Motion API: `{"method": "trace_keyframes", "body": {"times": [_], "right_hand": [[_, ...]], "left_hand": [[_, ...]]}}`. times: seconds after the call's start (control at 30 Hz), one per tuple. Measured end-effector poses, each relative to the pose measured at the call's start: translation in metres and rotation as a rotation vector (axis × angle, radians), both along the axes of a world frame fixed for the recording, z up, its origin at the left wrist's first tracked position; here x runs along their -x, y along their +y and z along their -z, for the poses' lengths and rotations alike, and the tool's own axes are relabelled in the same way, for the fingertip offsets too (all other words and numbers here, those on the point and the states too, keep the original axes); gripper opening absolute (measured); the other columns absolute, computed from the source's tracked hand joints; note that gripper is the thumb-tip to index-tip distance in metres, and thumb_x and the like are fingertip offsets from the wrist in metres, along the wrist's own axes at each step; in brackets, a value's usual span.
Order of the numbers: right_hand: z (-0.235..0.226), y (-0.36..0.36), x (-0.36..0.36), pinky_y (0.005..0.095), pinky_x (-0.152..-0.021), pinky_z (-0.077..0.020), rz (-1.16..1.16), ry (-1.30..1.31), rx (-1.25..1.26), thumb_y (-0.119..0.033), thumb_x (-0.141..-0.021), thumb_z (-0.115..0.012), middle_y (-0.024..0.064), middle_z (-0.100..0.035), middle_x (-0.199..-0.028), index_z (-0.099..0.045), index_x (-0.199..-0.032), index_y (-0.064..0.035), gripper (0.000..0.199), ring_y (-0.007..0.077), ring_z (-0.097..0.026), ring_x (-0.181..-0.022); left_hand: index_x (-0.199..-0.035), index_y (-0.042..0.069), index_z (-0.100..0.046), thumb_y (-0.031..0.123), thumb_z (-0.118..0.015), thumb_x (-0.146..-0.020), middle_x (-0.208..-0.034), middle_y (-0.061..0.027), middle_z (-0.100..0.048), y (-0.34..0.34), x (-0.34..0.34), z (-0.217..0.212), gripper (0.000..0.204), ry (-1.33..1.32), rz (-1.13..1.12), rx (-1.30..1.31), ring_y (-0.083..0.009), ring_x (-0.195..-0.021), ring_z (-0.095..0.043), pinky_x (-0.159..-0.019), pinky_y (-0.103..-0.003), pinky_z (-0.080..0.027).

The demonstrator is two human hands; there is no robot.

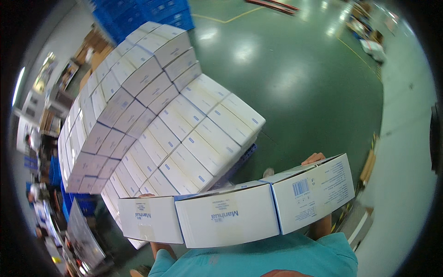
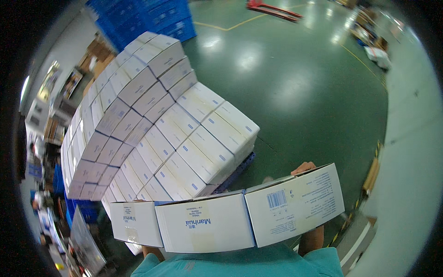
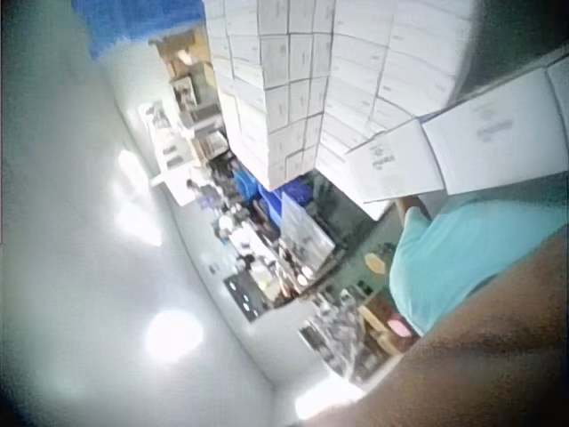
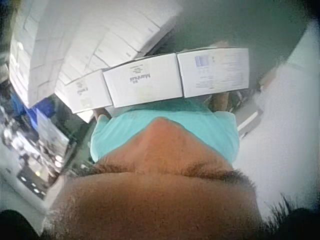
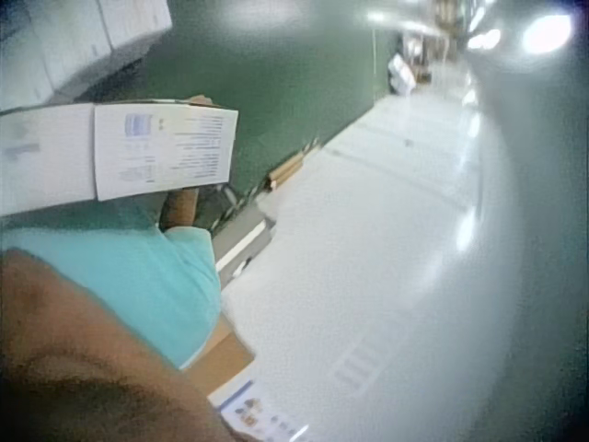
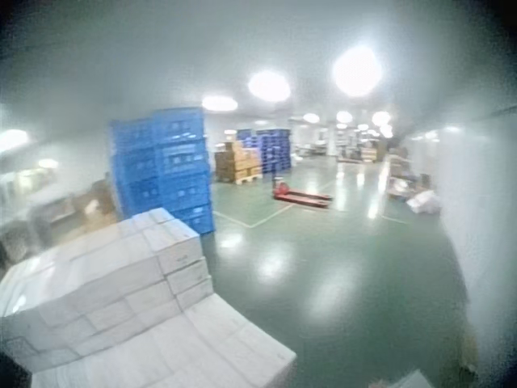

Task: The person picks up white boxes from a metal table and stacks them onto a blue pallet, arranging them in neat rows and layers.

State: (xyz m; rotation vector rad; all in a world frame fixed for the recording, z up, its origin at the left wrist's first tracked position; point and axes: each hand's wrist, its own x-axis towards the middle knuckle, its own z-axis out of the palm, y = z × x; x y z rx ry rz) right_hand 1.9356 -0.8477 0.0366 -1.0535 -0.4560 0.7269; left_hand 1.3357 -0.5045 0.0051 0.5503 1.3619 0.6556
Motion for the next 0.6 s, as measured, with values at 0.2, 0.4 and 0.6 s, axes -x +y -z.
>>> {"method": "trace_keyframes", "body": {"times": [0.2, 0.4, 0.6], "right_hand": [[0.040, 0.120, -0.143, 0.0374, -0.080, -0.0513, -0.281, 0.111, 0.156, -0.033, -0.092, -0.046, 0.0170, -0.055, -0.110, -0.048, -0.110, -0.0002, 0.038, 0.0263, -0.059, -0.096], [0.054, 0.265, -0.224, 0.0372, -0.081, -0.0507, -0.527, 0.163, 0.364, -0.033, -0.092, -0.044, 0.0161, -0.055, -0.111, -0.048, -0.113, -0.0006, 0.039, 0.0262, -0.059, -0.097], [0.065, 0.392, -0.230, 0.0370, -0.082, -0.0501, -0.655, 0.199, 0.550, -0.033, -0.093, -0.042, 0.0152, -0.055, -0.113, -0.048, -0.116, -0.0011, 0.040, 0.0260, -0.058, -0.098]], "left_hand": [[-0.117, -0.002, -0.054, 0.022, -0.046, -0.091, -0.098, -0.0126, -0.064, -0.031, -0.087, -0.007, 0.036, -0.016, -0.278, -0.023, -0.0192, -0.077, -0.064, -0.065, -0.030, -0.054], [-0.117, -0.002, -0.054, 0.022, -0.046, -0.091, -0.097, -0.0128, -0.064, -0.014, -0.169, -0.023, 0.036, -0.056, -0.483, -0.056, -0.0194, -0.077, -0.065, -0.065, -0.030, -0.055], [-0.117, -0.002, -0.054, 0.021, -0.045, -0.092, -0.097, -0.0130, -0.064, 0.065, -0.187, -0.020, 0.035, -0.148, -0.573, -0.116, -0.0196, -0.077, -0.065, -0.065, -0.030, -0.055]]}}
